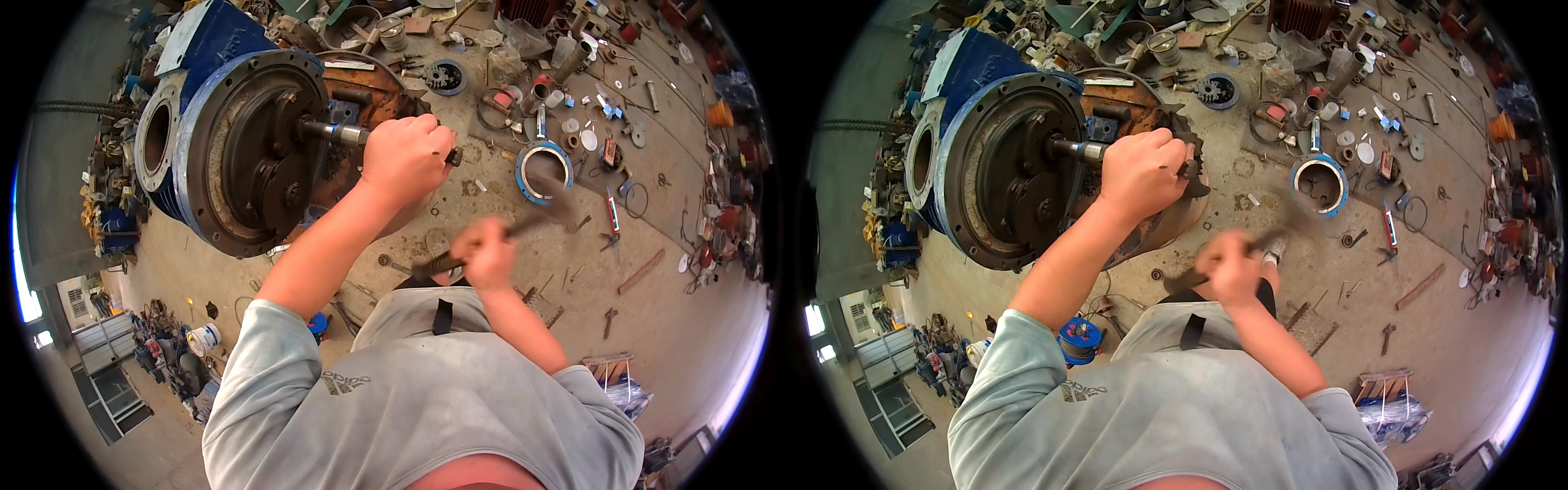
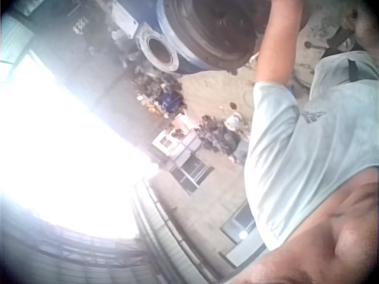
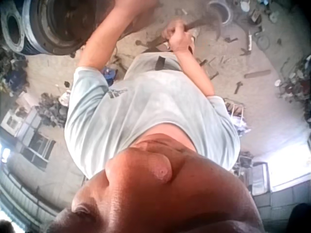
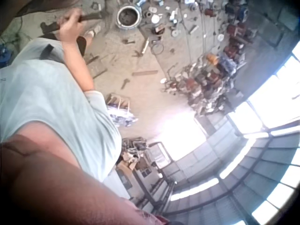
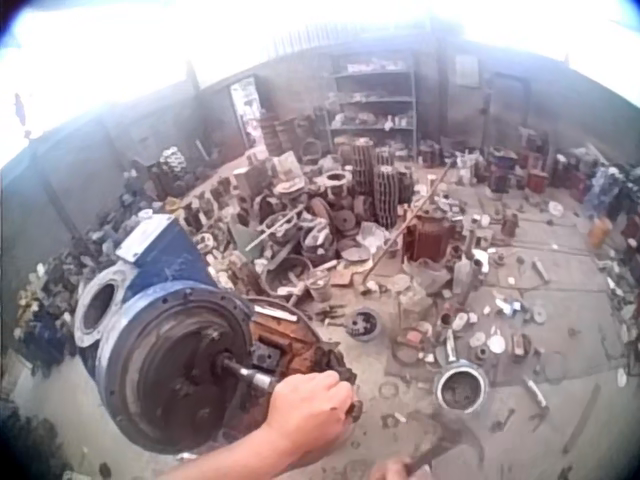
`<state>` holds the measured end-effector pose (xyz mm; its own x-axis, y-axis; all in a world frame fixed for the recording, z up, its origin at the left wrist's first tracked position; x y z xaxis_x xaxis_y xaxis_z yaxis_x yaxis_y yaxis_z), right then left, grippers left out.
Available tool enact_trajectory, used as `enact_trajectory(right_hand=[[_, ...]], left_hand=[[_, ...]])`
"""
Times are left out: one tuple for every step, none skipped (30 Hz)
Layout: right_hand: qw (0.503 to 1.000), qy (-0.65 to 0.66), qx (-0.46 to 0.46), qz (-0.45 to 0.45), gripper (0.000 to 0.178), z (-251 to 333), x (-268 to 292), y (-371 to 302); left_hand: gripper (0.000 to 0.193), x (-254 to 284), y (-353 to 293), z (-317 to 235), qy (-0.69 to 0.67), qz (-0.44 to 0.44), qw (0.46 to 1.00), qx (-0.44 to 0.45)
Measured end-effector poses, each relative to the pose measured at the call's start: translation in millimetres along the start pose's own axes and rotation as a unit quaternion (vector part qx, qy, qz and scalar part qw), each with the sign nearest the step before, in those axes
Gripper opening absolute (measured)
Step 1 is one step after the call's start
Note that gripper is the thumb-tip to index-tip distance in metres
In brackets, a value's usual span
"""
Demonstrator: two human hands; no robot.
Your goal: The person uses a hammer and chisel to remove a metal component from a large blue motor assembly. After removal, they sand the exposed shaft with sandpaper, then walk to a sink to wash their hands.
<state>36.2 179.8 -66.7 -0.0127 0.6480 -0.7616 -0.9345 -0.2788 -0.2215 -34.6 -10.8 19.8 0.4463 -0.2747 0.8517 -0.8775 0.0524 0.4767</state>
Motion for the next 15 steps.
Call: enact_trajectory(right_hand=[[0.993,-0.091,-0.078,0.006,0.040,-5.3,-2.9,0.2],[0.971,-0.181,-0.155,0.011,0.040,-8.3,-3.1,-0.3],[0.967,-0.187,-0.171,-0.027,0.038,2.2,-4.2,-3.6],[0.959,-0.242,-0.130,-0.070,0.039,17.0,-6.8,-5.8],[0.987,-0.140,-0.080,-0.028,0.036,20.5,9.2,-2.9],[0.999,-0.035,-0.024,0.015,0.034,27.9,10.9,4.2],[0.999,0.028,0.013,0.021,0.033,28.0,10.3,5.7],[0.994,0.091,0.049,0.027,0.033,26.2,8.3,6.1],[0.984,0.154,0.087,0.031,0.033,24.5,2.4,4.1],[0.999,0.019,0.012,0.041,0.034,16.1,-3.7,3.5],[0.990,-0.116,-0.064,0.049,0.035,6.3,-9.4,2.4],[0.957,-0.249,-0.139,0.057,0.036,0.4,-11.3,1.8],[0.943,-0.292,-0.117,0.106,0.040,8.3,-17.1,1.7],[0.955,-0.268,-0.089,0.092,0.040,16.6,-13.8,2.1],[0.964,-0.244,-0.064,0.080,0.041,26.1,-6.4,2.2]], left_hand=[[0.025,-0.5,0.6,-0.2,-0.002,0.000,1.000,0.000],[0.025,-0.9,0.7,-0.9,-0.004,0.001,1.000,0.003],[0.025,0.7,0.3,1.2,-0.001,0.001,1.000,0.008],[0.025,1.5,-3.7,1.7,-0.003,0.004,1.000,0.015],[0.025,2.8,-6.7,1.7,-0.003,0.011,1.000,0.018],[0.025,3.9,-3.7,1.6,-0.004,0.016,1.000,0.018],[0.025,4.8,-1.3,1.7,-0.005,0.020,1.000,0.017],[0.025,5.0,0.9,2.4,-0.007,0.022,1.000,0.018],[0.024,3.9,1.6,1.6,-0.010,0.026,0.999,0.016],[0.024,3.0,4.2,-0.3,-0.012,0.029,0.999,0.015],[0.024,2.9,5.5,-0.6,-0.008,0.032,0.999,0.015],[0.023,4.3,5.2,2.3,-0.005,0.033,0.999,0.016],[0.023,4.9,6.0,3.5,-0.001,0.035,0.999,0.016],[0.023,5.0,8.4,2.7,-0.003,0.030,0.999,0.016],[0.023,6.2,8.6,3.5,-0.003,0.026,0.999,0.020]])
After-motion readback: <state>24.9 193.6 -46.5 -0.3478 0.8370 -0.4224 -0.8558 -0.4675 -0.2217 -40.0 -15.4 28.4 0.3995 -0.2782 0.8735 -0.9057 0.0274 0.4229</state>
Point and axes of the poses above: each hand's wrist, its own y-axis towards the middle knuckle, its own x-axis out of the back of the hand, z = x × y, the point moved 2 cm from there along y, towards the middle knuckle, and after that the axes turned 7 degrees about x, right-handed, at the moved point
